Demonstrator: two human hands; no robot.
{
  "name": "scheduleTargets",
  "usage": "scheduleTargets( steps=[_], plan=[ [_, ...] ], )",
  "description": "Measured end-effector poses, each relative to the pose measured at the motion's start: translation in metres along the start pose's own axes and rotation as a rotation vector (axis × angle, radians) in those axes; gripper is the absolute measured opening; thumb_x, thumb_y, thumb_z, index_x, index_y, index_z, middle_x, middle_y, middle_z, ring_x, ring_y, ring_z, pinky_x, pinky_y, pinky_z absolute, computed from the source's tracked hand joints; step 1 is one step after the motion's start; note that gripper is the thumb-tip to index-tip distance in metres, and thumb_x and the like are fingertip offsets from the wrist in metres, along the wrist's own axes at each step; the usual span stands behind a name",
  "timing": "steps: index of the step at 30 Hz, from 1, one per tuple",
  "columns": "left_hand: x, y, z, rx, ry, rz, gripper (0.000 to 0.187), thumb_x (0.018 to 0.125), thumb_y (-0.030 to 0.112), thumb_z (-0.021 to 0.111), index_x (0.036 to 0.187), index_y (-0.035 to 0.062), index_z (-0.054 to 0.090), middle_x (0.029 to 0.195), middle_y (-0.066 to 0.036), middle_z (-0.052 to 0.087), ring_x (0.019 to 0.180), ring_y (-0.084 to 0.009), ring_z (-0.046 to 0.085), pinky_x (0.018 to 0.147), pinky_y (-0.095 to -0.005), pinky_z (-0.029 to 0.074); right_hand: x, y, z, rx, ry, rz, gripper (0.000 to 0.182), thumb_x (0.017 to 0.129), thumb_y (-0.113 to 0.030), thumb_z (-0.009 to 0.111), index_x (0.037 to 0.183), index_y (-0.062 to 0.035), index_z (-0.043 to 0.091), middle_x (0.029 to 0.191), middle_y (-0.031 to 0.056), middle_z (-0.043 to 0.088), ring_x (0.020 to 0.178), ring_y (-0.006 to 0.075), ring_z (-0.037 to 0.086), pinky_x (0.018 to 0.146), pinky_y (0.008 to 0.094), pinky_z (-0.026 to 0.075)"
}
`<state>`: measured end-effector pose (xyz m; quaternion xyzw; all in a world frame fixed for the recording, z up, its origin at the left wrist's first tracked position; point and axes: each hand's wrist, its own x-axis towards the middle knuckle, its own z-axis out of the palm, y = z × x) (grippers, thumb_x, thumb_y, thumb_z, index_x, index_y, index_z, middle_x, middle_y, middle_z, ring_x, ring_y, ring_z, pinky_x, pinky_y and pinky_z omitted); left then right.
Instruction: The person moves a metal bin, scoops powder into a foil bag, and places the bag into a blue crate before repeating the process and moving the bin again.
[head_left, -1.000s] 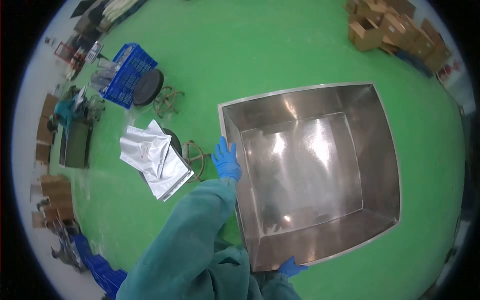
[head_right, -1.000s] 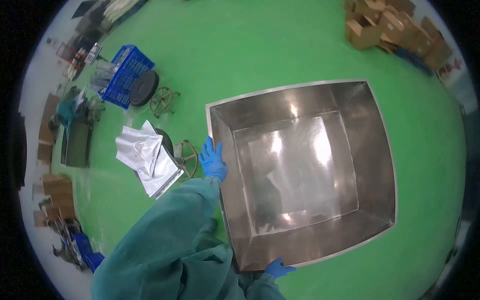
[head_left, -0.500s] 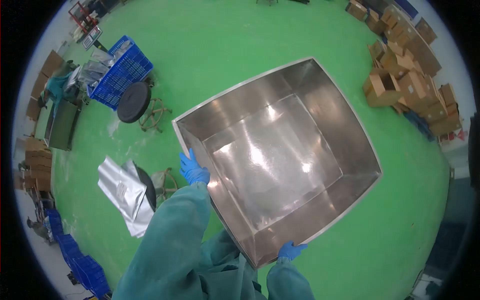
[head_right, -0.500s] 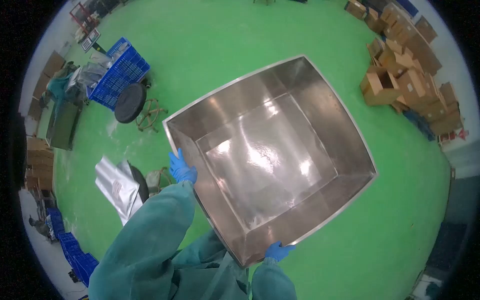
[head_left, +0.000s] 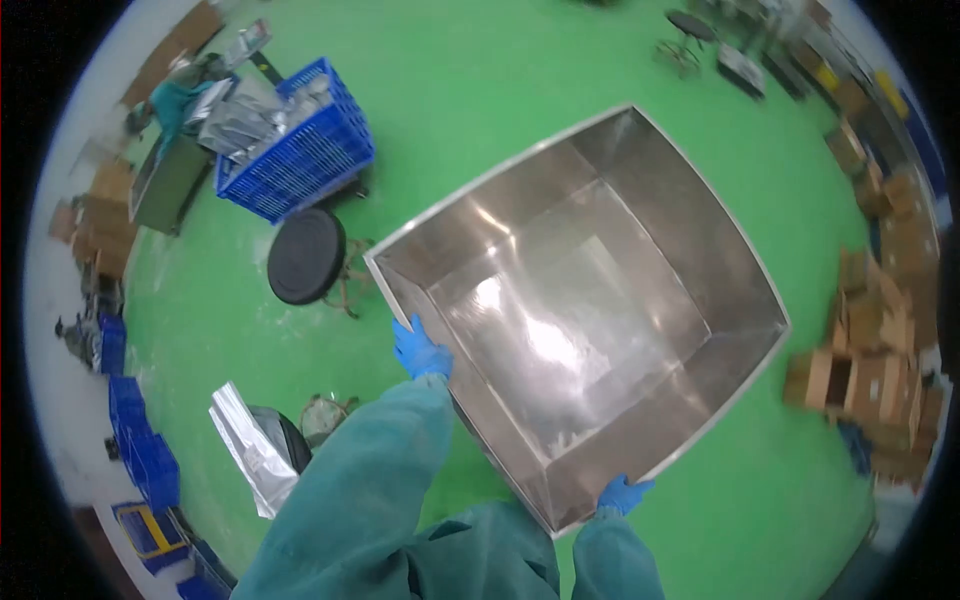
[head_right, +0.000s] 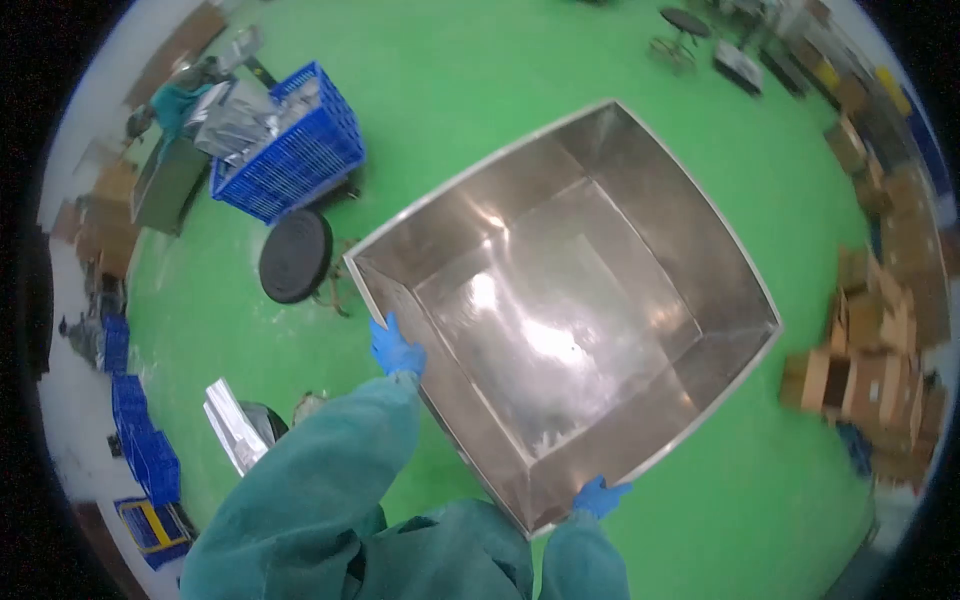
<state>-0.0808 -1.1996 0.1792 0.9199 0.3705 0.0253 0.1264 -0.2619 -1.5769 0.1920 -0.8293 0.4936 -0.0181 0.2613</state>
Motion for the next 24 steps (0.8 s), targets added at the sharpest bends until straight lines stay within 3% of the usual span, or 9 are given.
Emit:
scheduleTargets(
  steps=[5,7,8,10,11,13,15,20,24],
  plan=[
    [0.086,0.084,0.007,-0.083,0.052,-0.119,0.072,0.063,0.018,0.065,0.13,0.0122,0.039,0.137,-0.023,0.023,0.126,-0.0371,0.026,0.101,-0.0439,0.024,0.106,-0.144,0.038,0.017,-0.163,0.043,0.067,0.078,-0.014,0.052,0.132,0.0093,0.021,0.125,0.033,0.039,0.113,0.0394,0.046,0.095,0.0397,0.036],
    [0.127,0.118,0.011,-0.111,0.045,-0.155,0.071,0.062,0.018,0.065,0.129,0.0122,0.041,0.136,-0.023,0.024,0.125,-0.0374,0.027,0.1,-0.0437,0.025,0.167,-0.151,0.084,-0.127,-0.038,-0.236,0.067,0.079,-0.016,0.052,0.133,0.0087,0.02,0.127,0.033,0.037,0.113,0.0391,0.046,0.095,0.0395,0.037],
    [0.146,0.13,0.019,-0.132,0.056,-0.178,0.071,0.062,0.019,0.065,0.128,0.0125,0.042,0.135,-0.023,0.024,0.125,-0.0374,0.028,0.1,-0.0432,0.025,0.18,-0.188,0.088,-0.138,-0.053,-0.247,0.067,0.079,-0.016,0.052,0.133,0.0087,0.02,0.127,0.033,0.037,0.113,0.0391,0.046,0.095,0.0395,0.037],
    [0.184,0.158,0.025,-0.144,0.068,-0.222,0.07,0.062,0.019,0.066,0.127,0.0128,0.043,0.135,-0.023,0.025,0.124,-0.0373,0.028,0.1,-0.0427,0.025,0.19,-0.293,0.078,-0.154,-0.167,-0.069,0.067,0.08,-0.017,0.053,0.133,0.0081,0.022,0.124,0.033,0.041,0.109,0.0393,0.049,0.091,0.0404,0.04],
    [0.206,0.176,0.026,-0.107,0.088,-0.281,0.069,0.06,0.019,0.067,0.125,0.0122,0.045,0.134,-0.023,0.026,0.123,-0.0383,0.03,0.1,-0.042,0.027,0.212,-0.304,0.097,-0.167,-0.186,-0.087,0.067,0.08,-0.017,0.053,0.133,0.0081,0.022,0.124,0.033,0.041,0.109,0.0393,0.049,0.091,0.0404,0.04],
    [0.248,0.208,0.024,-0.068,0.118,-0.362,0.068,0.059,0.019,0.069,0.123,0.0117,0.048,0.133,-0.023,0.028,0.122,-0.0393,0.031,0.1,-0.0413,0.029,0.267,-0.326,0.143,-0.147,0.042,-0.392,0.067,0.079,-0.015,0.053,0.134,0.0029,0.021,0.093,0.0288,0.058,0.079,0.0386,0.061,0.067,0.0433,0.047],
    [0.291,0.241,0.021,-0.054,0.116,-0.374,0.069,0.061,0.022,0.068,0.125,0.0128,0.046,0.135,-0.024,0.024,0.123,-0.0399,0.029,0.101,-0.0422,0.025,0.294,-0.396,0.159,-0.177,0.002,-0.383,0.066,0.079,-0.016,0.053,0.134,0.003,0.022,0.094,0.0292,0.058,0.08,0.0388,0.061,0.067,0.0433,0.047],
    [0.428,0.324,0.009,-0.122,0.104,-0.431,0.066,0.06,0.023,0.068,0.122,0.0114,0.049,0.134,-0.026,0.024,0.122,-0.0423,0.028,0.102,-0.043,0.026,0.335,-0.592,0.193,-0.183,-0.097,-0.284,0.06,0.08,-0.019,0.052,0.13,0.0037,0.028,0.095,0.0296,0.057,0.082,0.0399,0.06,0.068,0.0441,0.046],
    [0.544,0.391,-0.009,-0.131,0.089,-0.464,0.062,0.06,0.02,0.068,0.119,0.01,0.051,0.134,-0.027,0.024,0.122,-0.0432,0.029,0.1,-0.0443,0.029,0.385,-0.693,0.259,-0.21,-0.004,-0.462,0.054,0.08,-0.019,0.052,0.125,0.0035,0.032,0.09,0.0289,0.058,0.08,0.0406,0.059,0.068,0.0447,0.046]
  ],
)
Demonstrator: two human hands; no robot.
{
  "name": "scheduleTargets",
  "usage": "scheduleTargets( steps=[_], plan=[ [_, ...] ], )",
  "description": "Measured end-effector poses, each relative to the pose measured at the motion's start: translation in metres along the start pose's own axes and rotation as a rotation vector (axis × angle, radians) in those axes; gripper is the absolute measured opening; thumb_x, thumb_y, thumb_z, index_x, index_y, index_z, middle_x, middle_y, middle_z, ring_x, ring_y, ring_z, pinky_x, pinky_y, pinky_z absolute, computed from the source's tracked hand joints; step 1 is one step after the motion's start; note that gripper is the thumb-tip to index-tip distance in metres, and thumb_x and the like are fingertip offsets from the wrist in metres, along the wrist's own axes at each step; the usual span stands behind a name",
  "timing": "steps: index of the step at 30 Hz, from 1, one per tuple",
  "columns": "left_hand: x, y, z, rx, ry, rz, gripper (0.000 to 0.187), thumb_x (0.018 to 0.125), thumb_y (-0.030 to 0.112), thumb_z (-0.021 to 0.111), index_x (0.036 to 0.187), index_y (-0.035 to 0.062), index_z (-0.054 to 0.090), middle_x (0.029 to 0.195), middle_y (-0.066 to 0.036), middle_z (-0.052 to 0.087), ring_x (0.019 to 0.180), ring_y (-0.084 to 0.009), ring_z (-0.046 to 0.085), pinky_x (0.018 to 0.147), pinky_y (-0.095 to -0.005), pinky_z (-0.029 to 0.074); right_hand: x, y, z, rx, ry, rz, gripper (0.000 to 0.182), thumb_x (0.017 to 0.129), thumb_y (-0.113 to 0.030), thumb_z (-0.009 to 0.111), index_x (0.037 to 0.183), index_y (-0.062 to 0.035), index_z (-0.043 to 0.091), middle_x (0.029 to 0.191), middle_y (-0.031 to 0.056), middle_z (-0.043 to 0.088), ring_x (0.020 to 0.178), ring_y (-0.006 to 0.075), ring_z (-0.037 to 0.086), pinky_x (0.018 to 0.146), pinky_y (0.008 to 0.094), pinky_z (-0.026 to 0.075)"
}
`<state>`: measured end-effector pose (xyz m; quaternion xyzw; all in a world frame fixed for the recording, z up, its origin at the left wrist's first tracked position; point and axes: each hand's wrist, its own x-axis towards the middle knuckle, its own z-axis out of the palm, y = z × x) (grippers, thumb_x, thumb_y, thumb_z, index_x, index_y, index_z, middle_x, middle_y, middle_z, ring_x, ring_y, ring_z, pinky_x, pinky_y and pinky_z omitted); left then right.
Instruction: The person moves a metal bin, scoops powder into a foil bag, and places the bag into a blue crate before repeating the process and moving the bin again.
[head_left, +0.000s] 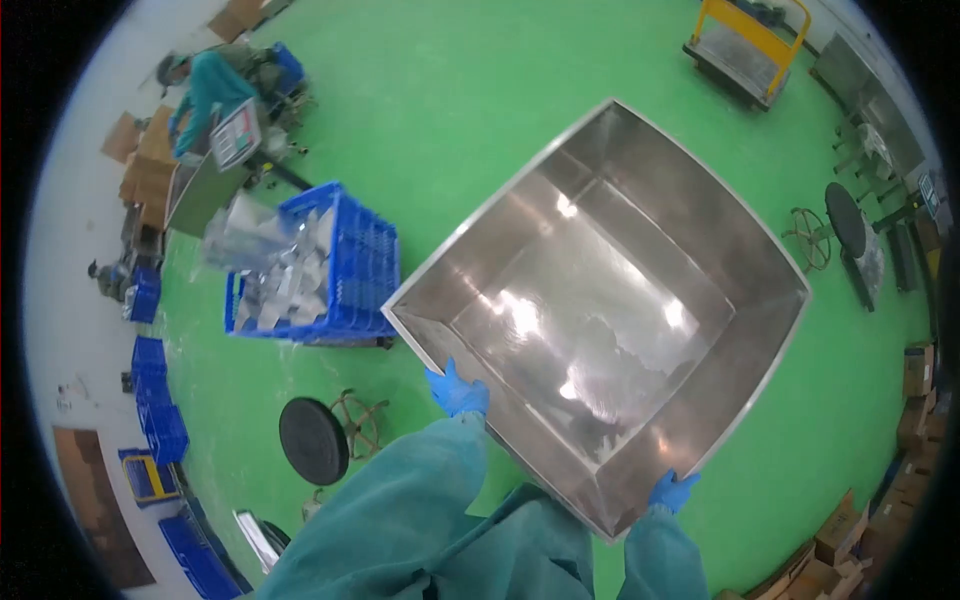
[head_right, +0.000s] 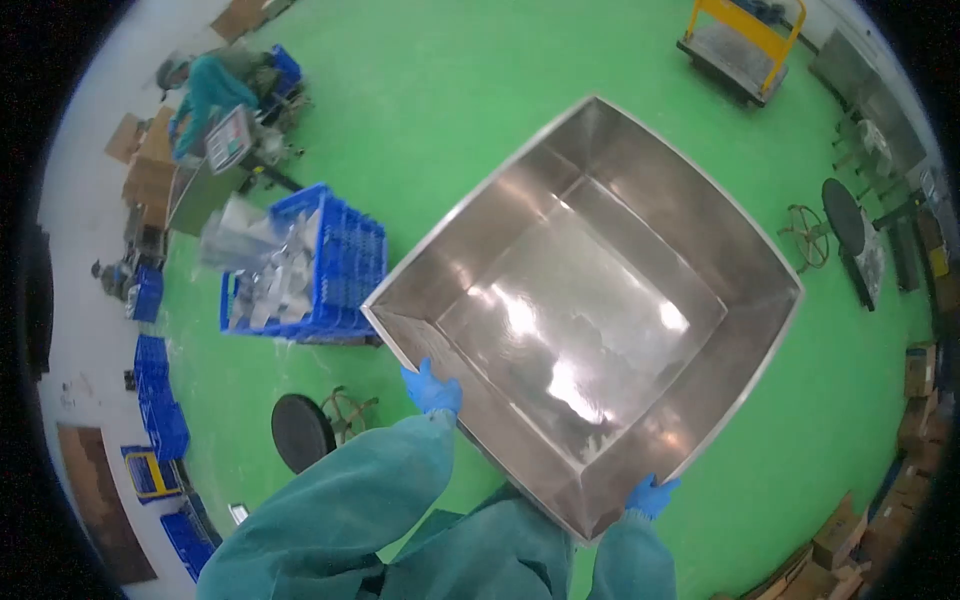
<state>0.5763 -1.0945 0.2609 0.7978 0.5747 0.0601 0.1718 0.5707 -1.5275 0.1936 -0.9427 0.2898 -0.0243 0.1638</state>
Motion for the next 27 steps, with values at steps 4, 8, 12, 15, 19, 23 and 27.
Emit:
scheduleTargets(
  steps=[4,8,12,15,19,23,27],
  plan=[
    [0.097,0.093,0.032,-0.027,0.022,0.029,0.062,0.058,0.019,0.07,0.117,0.0097,0.054,0.128,-0.026,0.031,0.116,-0.0421,0.036,0.098,-0.0423,0.033,0.08,-0.165,-0.02,0.031,-0.087,0.069,0.052,0.078,-0.019,0.054,0.121,0.0025,0.035,0.088,0.0294,0.058,0.079,0.0432,0.058,0.067,0.0465,0.045],
    [0.209,0.204,0.051,-0.033,0.05,0.038,0.056,0.061,0.015,0.066,0.115,0.0114,0.055,0.129,-0.024,0.031,0.113,-0.0417,0.038,0.096,-0.0435,0.033,0.161,-0.274,0.029,0.044,0.02,-0.017,0.055,0.076,-0.021,0.056,0.121,0.0022,0.035,0.081,0.0282,0.059,0.074,0.043,0.059,0.063,0.0487,0.045],
    [0.326,0.315,0.058,0.034,-0.024,-0.041,0.054,0.059,0.016,0.068,0.112,0.0123,0.056,0.123,-0.02,0.036,0.108,-0.0388,0.043,0.093,-0.0433,0.035,0.231,-0.418,0.051,-0.011,0.015,-0.019,0.056,0.076,-0.023,0.056,0.122,0.0027,0.035,0.08,0.0276,0.059,0.072,0.042,0.059,0.062,0.0489,0.046],
    [0.416,0.383,0.078,0.095,-0.014,-0.047,0.054,0.058,0.019,0.07,0.11,0.0132,0.057,0.124,-0.02,0.035,0.111,-0.038,0.041,0.094,-0.0429,0.035,0.274,-0.528,0.068,-0.054,-0.053,0.059,0.057,0.076,-0.023,0.055,0.123,0.0028,0.034,0.082,0.0277,0.059,0.072,0.0416,0.059,0.062,0.0481,0.046],
    [0.535,0.474,0.097,0.174,0.061,0.013,0.052,0.058,0.022,0.071,0.108,0.0137,0.059,0.125,-0.021,0.035,0.115,-0.0377,0.038,0.096,-0.0429,0.034,0.331,-0.654,0.104,-0.054,-0.099,0.08,0.06,0.076,-0.021,0.058,0.124,0.0046,0.033,0.089,0.0306,0.057,0.076,0.0434,0.059,0.065,0.0483,0.046],
    [0.653,0.56,0.115,0.143,0.07,0.053,0.052,0.057,0.022,0.071,0.107,0.0132,0.06,0.125,-0.022,0.034,0.116,-0.0387,0.037,0.097,-0.0419,0.033,0.384,-0.79,0.135,-0.064,-0.118,0.087,0.059,0.076,-0.022,0.058,0.122,0.0038,0.033,0.088,0.0308,0.057,0.076,0.0437,0.059,0.065,0.0487,0.046],
    [0.78,0.656,0.128,0.065,0.044,0.138,0.051,0.057,0.021,0.073,0.105,0.0109,0.06,0.126,-0.025,0.033,0.115,-0.0404,0.039,0.095,-0.041,0.036,0.434,-0.933,0.178,-0.084,-0.053,0.103,0.058,0.076,-0.022,0.055,0.123,0.0044,0.033,0.091,0.0296,0.057,0.073,0.0422,0.059,0.062,0.0468,0.046]
  ],
)
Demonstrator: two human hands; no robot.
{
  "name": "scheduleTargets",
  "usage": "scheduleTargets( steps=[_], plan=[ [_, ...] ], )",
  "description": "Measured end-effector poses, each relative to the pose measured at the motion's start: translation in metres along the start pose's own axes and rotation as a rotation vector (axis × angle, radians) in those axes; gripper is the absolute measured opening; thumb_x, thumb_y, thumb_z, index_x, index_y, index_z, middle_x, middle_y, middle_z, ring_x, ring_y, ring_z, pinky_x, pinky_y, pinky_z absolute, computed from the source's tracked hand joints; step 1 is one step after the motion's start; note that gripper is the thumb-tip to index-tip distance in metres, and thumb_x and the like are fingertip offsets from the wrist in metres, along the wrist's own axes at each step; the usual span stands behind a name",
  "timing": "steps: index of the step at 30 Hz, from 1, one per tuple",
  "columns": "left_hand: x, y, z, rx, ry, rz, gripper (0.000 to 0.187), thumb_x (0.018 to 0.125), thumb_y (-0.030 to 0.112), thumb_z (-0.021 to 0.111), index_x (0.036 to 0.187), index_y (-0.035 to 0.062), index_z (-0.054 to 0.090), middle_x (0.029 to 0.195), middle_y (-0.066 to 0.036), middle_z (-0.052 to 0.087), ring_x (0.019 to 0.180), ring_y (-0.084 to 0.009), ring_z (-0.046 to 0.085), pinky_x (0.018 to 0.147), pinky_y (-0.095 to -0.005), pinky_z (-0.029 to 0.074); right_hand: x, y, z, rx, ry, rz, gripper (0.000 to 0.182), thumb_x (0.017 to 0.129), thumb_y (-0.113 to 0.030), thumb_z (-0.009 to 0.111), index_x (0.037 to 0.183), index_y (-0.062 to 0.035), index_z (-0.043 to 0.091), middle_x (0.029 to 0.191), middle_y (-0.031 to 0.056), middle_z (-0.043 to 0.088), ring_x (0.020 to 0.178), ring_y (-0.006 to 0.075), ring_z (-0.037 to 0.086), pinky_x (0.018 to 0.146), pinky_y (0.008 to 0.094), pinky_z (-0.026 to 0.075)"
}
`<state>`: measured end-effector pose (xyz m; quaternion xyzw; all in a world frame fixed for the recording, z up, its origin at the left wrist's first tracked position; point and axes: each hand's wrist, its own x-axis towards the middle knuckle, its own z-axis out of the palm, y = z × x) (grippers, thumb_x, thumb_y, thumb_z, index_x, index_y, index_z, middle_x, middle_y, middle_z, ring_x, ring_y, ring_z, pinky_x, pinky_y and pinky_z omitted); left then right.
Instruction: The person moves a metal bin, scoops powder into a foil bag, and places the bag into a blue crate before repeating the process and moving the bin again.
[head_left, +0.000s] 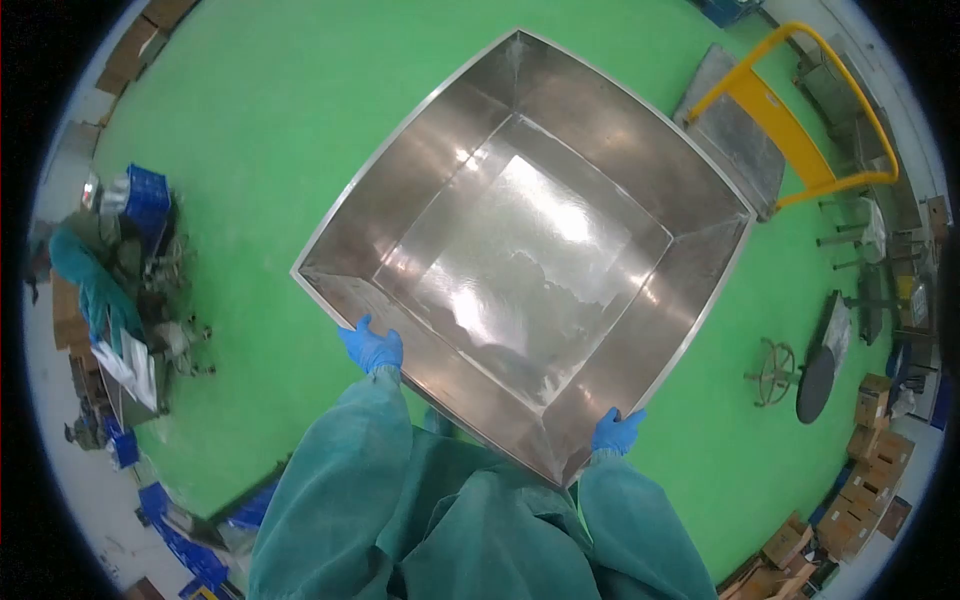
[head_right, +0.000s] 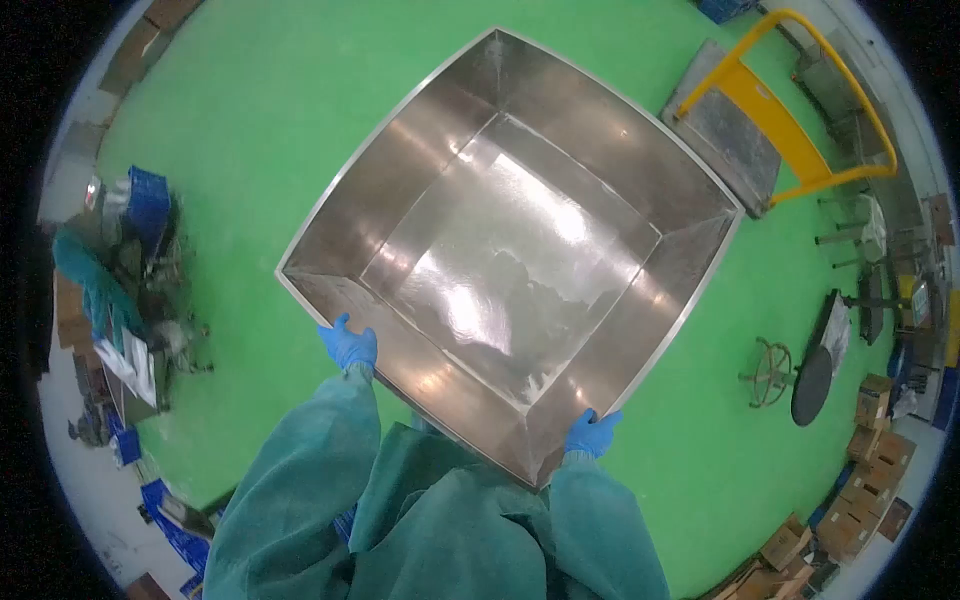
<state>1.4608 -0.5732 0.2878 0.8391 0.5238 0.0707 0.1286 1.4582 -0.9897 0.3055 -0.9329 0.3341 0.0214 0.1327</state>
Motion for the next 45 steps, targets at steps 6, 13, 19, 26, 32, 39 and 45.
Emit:
scheduleTargets(
  steps=[6,13,19,26,32,39,45],
  plan=[
    [0.192,0.111,0.025,-0.047,-0.029,0.014,0.047,0.059,0.016,0.073,0.103,0.0111,0.059,0.129,-0.025,0.031,0.115,-0.0403,0.04,0.095,-0.0398,0.037,0.054,-0.189,0.046,0.024,-0.041,0.01,0.058,0.077,-0.02,0.055,0.124,0.0046,0.032,0.098,0.0302,0.055,0.083,0.0436,0.057,0.071,0.0478,0.045],
    [0.41,0.243,0.066,-0.073,-0.01,0.109,0.047,0.061,0.016,0.074,0.104,0.0115,0.058,0.133,-0.024,0.028,0.117,-0.0397,0.038,0.096,-0.0387,0.037,0.127,-0.415,0.085,0.079,-0.075,0.091,0.048,0.078,-0.019,0.054,0.116,0.0054,0.036,0.095,0.0299,0.055,0.083,0.0443,0.056,0.068,0.0475,0.044],
    [0.537,0.375,0.1,-0.064,-0.042,0.121,0.049,0.06,0.019,0.077,0.105,0.0114,0.058,0.134,-0.024,0.026,0.119,-0.0389,0.037,0.098,-0.0382,0.035,0.218,-0.559,0.12,0.087,-0.032,0.09,0.05,0.078,-0.019,0.054,0.117,0.0057,0.035,0.095,0.0311,0.055,0.082,0.0445,0.057,0.068,0.0476,0.045],
    [0.711,0.508,0.126,-0.023,-0.012,0.123,0.049,0.058,0.018,0.078,0.102,0.0099,0.059,0.131,-0.026,0.03,0.119,-0.041,0.035,0.099,-0.0408,0.033,0.313,-0.754,0.162,0.034,-0.003,0.075,0.056,0.076,-0.023,0.057,0.119,0.0065,0.036,0.101,0.0323,0.053,0.087,0.0449,0.056,0.072,0.0479,0.045],
    [0.736,0.692,0.185,-0.078,-0.002,0.18,0.048,0.059,0.018,0.075,0.103,0.0099,0.057,0.135,-0.029,0.022,0.123,-0.044,0.027,0.102,-0.043,0.026,0.503,-0.838,0.151,0.086,-0.116,0.197,0.061,0.079,-0.029,0.058,0.122,0.0078,0.036,0.11,0.0299,0.051,0.096,0.0421,0.053,0.081,0.0449,0.043],
    [0.724,0.967,0.265,0.003,-0.091,0.129,0.046,0.064,0.016,0.071,0.106,0.006,0.054,0.136,-0.03,0.017,0.124,-0.0445,0.025,0.102,-0.0422,0.027,0.792,-0.861,0.189,-0.048,0.042,0.119,0.064,0.076,-0.028,0.062,0.122,0.0077,0.038,0.107,0.0264,0.054,0.098,0.037,0.055,0.089,0.0433,0.041],
    [0.649,1.189,0.391,-0.417,-0.175,0.078,0.06,0.075,0.016,0.063,0.128,0.0043,0.038,0.136,-0.028,0.019,0.124,-0.0419,0.026,0.104,-0.0405,0.023,1.021,-0.943,0.182,-0.269,0.4,-0.537,0.06,0.071,-0.024,0.066,0.119,0.0044,0.044,0.11,0.0208,0.053,0.106,0.0351,0.049,0.093,0.04,0.037]
  ],
)
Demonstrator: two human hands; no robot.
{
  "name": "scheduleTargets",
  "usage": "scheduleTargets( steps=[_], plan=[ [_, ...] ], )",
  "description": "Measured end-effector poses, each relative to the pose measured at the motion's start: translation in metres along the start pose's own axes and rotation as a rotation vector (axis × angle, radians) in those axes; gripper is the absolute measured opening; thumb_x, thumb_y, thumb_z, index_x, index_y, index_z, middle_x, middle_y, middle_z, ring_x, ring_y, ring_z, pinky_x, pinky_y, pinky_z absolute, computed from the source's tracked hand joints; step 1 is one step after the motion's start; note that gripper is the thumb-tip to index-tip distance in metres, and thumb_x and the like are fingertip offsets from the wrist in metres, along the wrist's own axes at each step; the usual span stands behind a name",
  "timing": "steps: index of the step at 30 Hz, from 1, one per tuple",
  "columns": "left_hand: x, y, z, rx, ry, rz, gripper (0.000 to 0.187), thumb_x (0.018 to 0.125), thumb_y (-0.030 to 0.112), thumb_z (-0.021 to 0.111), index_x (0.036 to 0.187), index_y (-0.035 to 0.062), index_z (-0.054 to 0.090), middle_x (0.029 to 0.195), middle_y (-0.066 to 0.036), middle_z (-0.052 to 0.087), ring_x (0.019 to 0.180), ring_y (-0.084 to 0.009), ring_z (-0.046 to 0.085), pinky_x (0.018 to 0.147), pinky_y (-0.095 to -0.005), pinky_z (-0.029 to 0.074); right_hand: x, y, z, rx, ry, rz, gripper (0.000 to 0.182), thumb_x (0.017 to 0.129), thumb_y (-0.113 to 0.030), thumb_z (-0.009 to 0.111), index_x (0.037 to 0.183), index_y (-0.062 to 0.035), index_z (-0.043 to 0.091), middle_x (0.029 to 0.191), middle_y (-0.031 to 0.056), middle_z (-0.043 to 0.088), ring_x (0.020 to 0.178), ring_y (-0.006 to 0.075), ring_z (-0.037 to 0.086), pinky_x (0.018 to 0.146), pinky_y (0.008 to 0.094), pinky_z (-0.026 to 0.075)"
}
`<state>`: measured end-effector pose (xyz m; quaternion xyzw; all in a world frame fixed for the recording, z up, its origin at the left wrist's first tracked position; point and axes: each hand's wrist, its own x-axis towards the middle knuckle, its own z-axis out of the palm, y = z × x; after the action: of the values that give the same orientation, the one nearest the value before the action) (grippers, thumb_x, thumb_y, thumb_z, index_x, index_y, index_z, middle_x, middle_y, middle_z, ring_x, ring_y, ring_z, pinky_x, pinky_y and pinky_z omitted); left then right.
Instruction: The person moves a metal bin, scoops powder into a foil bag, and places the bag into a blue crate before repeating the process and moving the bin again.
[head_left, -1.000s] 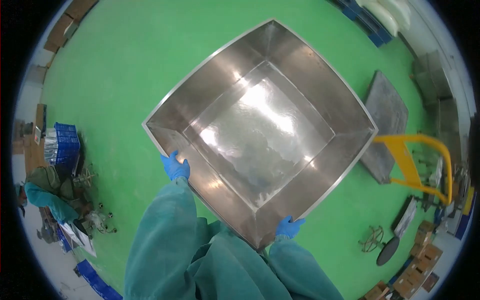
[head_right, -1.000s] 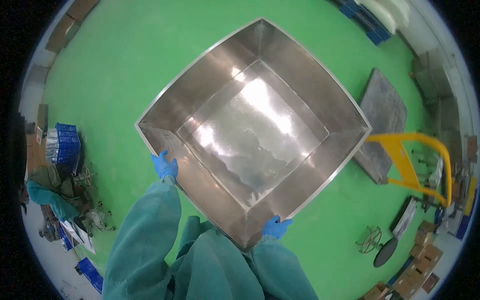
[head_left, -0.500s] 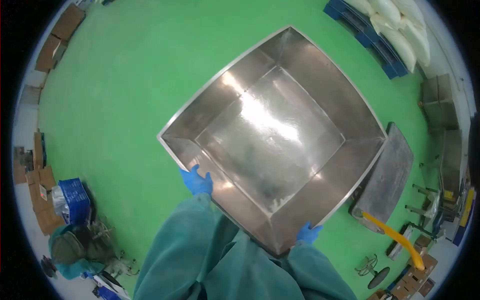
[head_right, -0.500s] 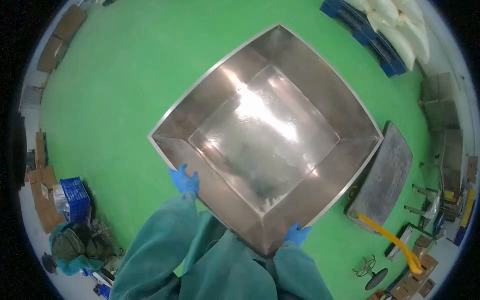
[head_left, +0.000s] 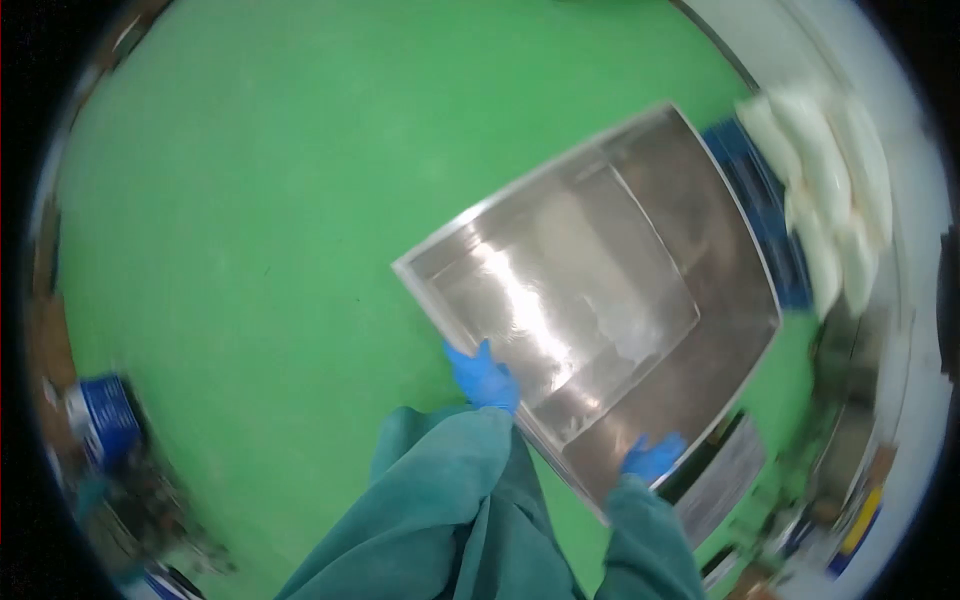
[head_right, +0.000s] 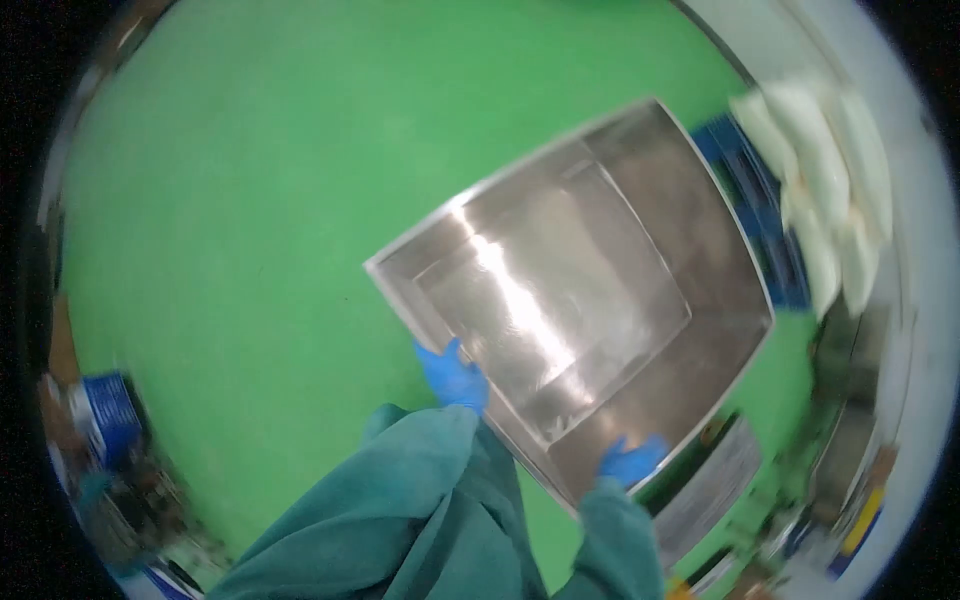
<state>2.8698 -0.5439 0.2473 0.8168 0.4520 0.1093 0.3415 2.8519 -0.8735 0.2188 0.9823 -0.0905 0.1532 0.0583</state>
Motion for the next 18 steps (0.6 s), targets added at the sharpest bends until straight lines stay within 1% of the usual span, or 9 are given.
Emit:
scheduleTargets(
  steps=[2,4,5,7,8,9,10,15,18],
  plan=[
    [-0.009,0.091,0.058,0.158,-0.023,0.036,0.064,0.077,0.016,0.06,0.132,0.0034,0.03,0.136,-0.028,0.02,0.123,-0.0418,0.029,0.104,-0.04,0.025,0.079,-0.067,0.012,0.778,-0.465,-0.082,0.048,0.074,-0.026,0.065,0.111,0.0018,0.052,0.108,0.0203,0.054,0.096,0.0318,0.053,0.088,0.039,0.04],
    [-0.02,0.139,0.111,0.093,-0.245,0.185,0.067,0.083,0.02,0.054,0.137,0.0023,0.021,0.137,-0.026,0.024,0.122,-0.039,0.033,0.103,-0.038,0.028,0.137,-0.099,0.012,1.035,-0.892,-0.038,0.044,0.077,-0.031,0.061,0.105,0.0022,0.055,0.101,0.0214,0.058,0.088,0.0327,0.057,0.081,0.0389,0.044],
    [-0.017,0.155,0.122,-0.05,-0.227,0.214,0.063,0.083,0.021,0.053,0.136,0.0038,0.024,0.135,-0.024,0.029,0.122,-0.0366,0.035,0.102,-0.0378,0.029,0.177,-0.096,0.023,1.082,-0.874,-0.046,0.044,0.077,-0.031,0.061,0.105,0.0022,0.055,0.101,0.0214,0.058,0.088,0.0327,0.057,0.081,0.0389,0.044],
    [-0.019,0.145,0.109,-0.105,-0.272,0.23,0.054,0.085,0.024,0.052,0.133,0.0064,0.034,0.131,-0.02,0.039,0.12,-0.0329,0.039,0.101,-0.0373,0.031,0.247,-0.081,0.049,0.422,-0.57,-0.226,0.043,0.081,-0.033,0.055,0.103,0.0038,0.055,0.096,0.021,0.062,0.082,0.0354,0.06,0.074,0.0406,0.046],
    [-0.017,0.134,0.097,-0.022,-0.352,0.211,0.049,0.085,0.026,0.051,0.13,0.0074,0.04,0.128,-0.018,0.044,0.119,-0.0314,0.041,0.1,-0.0371,0.033,0.29,-0.06,0.078,0.554,-0.734,-0.1,0.044,0.085,-0.035,0.05,0.105,0.0035,0.055,0.094,0.0214,0.062,0.084,0.0381,0.06,0.074,0.043,0.047],
    [-0.012,0.136,0.075,0.168,-0.47,0.079,0.042,0.086,0.03,0.048,0.122,0.008,0.05,0.121,-0.015,0.052,0.115,-0.0303,0.046,0.098,-0.0369,0.035,0.339,-0.04,0.097,0.56,-0.892,-0.051,0.046,0.085,-0.036,0.048,0.108,0.0026,0.054,0.099,0.0228,0.06,0.091,0.0396,0.058,0.078,0.045,0.046],
    [-0.011,0.138,0.049,0.371,-0.636,-0.127,0.04,0.087,0.035,0.046,0.117,0.0091,0.054,0.12,-0.013,0.053,0.114,-0.0298,0.046,0.097,-0.0371,0.036,0.36,-0.007,0.167,0.43,-0.711,-0.066,0.047,0.086,-0.037,0.047,0.111,0.0024,0.053,0.104,0.024,0.058,0.097,0.0395,0.055,0.082,0.0461,0.044],
    [-0.064,0.067,0.001,0.777,-0.539,-0.716,0.048,0.082,0.047,0.049,0.108,0.0086,0.061,0.109,-0.016,0.06,0.109,-0.0313,0.051,0.094,-0.04,0.038,0.563,0.122,0.299,0.322,-0.798,-0.092,0.041,0.089,-0.028,0.044,0.111,0.007,0.051,0.106,0.0281,0.056,0.099,0.0389,0.055,0.085,0.0405,0.044],
    [-0.13,0.145,0.053,0.867,-0.652,-0.815,0.052,0.081,0.052,0.048,0.113,0.0128,0.06,0.113,-0.016,0.058,0.111,-0.03,0.051,0.097,-0.0388,0.037,0.62,0.315,0.586,0.964,-0.795,0.087,0.046,0.089,-0.031,0.044,0.116,0.0049,0.048,0.111,0.0286,0.053,0.103,0.0369,0.054,0.088,0.0403,0.043]
  ],
)
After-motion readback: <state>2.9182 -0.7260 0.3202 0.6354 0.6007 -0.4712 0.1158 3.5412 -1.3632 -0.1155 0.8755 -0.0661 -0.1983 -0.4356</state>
